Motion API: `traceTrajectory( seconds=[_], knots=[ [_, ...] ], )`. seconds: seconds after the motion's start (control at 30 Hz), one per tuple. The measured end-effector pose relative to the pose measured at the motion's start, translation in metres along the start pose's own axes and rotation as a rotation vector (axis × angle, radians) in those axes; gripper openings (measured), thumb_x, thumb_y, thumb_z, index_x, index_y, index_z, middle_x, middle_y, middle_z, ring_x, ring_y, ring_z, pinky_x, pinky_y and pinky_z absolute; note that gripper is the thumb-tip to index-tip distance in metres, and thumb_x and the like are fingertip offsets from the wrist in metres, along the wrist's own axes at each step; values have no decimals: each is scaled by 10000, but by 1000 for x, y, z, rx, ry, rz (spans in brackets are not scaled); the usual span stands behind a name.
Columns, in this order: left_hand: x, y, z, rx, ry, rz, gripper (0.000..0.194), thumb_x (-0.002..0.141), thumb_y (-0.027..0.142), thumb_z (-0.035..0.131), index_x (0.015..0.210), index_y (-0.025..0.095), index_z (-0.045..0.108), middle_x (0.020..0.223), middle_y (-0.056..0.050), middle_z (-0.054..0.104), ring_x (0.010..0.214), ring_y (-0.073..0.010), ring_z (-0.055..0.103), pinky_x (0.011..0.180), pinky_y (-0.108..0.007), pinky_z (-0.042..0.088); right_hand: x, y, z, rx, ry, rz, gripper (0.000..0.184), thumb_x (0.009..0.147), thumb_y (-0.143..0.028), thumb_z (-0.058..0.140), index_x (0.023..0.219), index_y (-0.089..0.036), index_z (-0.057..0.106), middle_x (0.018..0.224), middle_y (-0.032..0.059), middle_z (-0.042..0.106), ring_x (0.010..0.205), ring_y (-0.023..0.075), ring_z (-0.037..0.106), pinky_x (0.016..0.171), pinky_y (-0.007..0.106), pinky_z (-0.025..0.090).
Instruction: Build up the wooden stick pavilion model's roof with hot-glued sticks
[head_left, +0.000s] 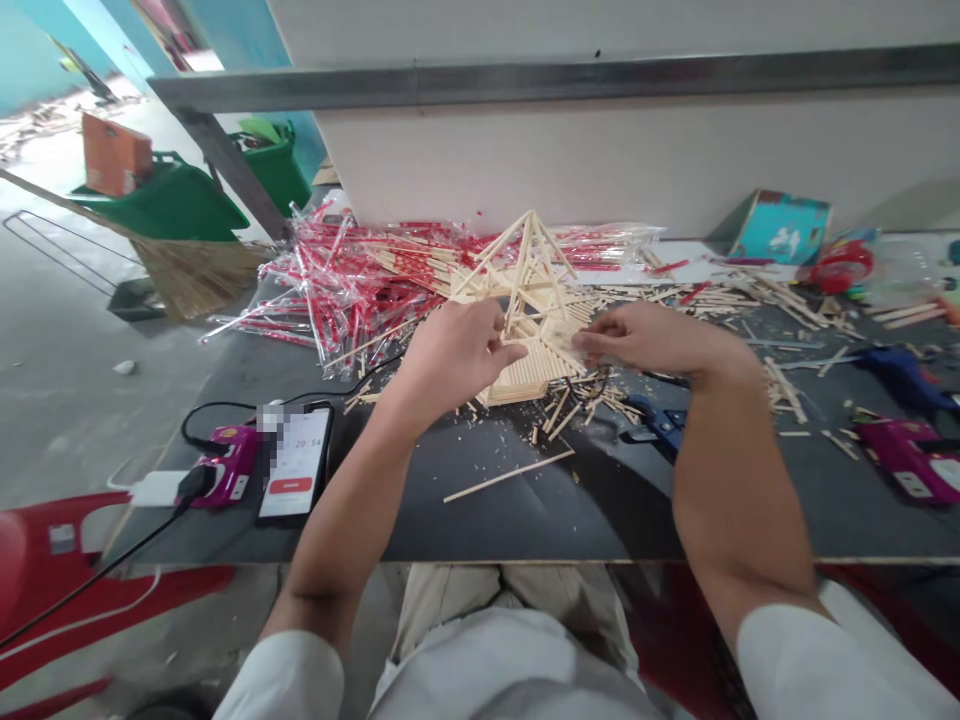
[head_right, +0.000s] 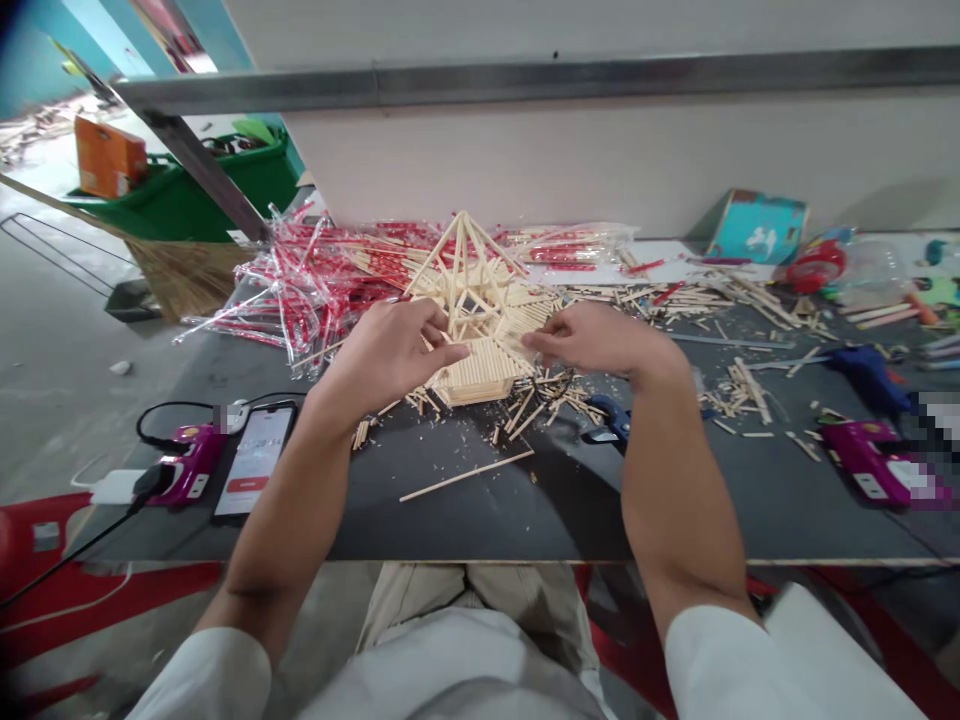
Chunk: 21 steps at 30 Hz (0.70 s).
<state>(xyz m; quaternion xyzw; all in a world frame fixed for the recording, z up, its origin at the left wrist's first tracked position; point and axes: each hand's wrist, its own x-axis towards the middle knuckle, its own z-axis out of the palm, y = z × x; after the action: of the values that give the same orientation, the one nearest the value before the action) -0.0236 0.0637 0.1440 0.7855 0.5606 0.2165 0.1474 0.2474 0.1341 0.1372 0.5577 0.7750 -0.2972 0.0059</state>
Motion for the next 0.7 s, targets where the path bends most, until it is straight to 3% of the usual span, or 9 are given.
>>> traceTrajectory(
  seconds=[0.2, 0.43, 0.7],
  knots=[
    [0, -5, 0, -150, -65, 45, 236, 885, 386, 765, 982, 177, 712, 941, -65, 815, 864, -221, 745, 740, -337, 506, 7, 7, 2, 40, 27, -95, 611, 883, -798, 583, 842, -220, 777, 735, 47, 734, 578, 181, 610, 593, 359, 458],
    [0, 0, -1, -84, -50, 31, 222, 939, 392, 687, 899, 191, 772, 857, -47, 803, 818, -209, 729, 739, -350, 492, 7, 7, 2, 29, 32, -87, 601, 882, -785, 602, 886, -211, 780, 778, 52, 761, 583, 180, 630, 608, 356, 457],
    [0, -1, -1, -7, -85, 39, 245, 948, 407, 660, 935, 205, 798, 866, -55, 803, 810, -211, 720, 748, -351, 482, 7, 6, 0, -29, 32, -112, 671, 886, -830, 543, 844, -201, 775, 798, 72, 776, 610, 191, 639, 638, 360, 448]
  ],
)
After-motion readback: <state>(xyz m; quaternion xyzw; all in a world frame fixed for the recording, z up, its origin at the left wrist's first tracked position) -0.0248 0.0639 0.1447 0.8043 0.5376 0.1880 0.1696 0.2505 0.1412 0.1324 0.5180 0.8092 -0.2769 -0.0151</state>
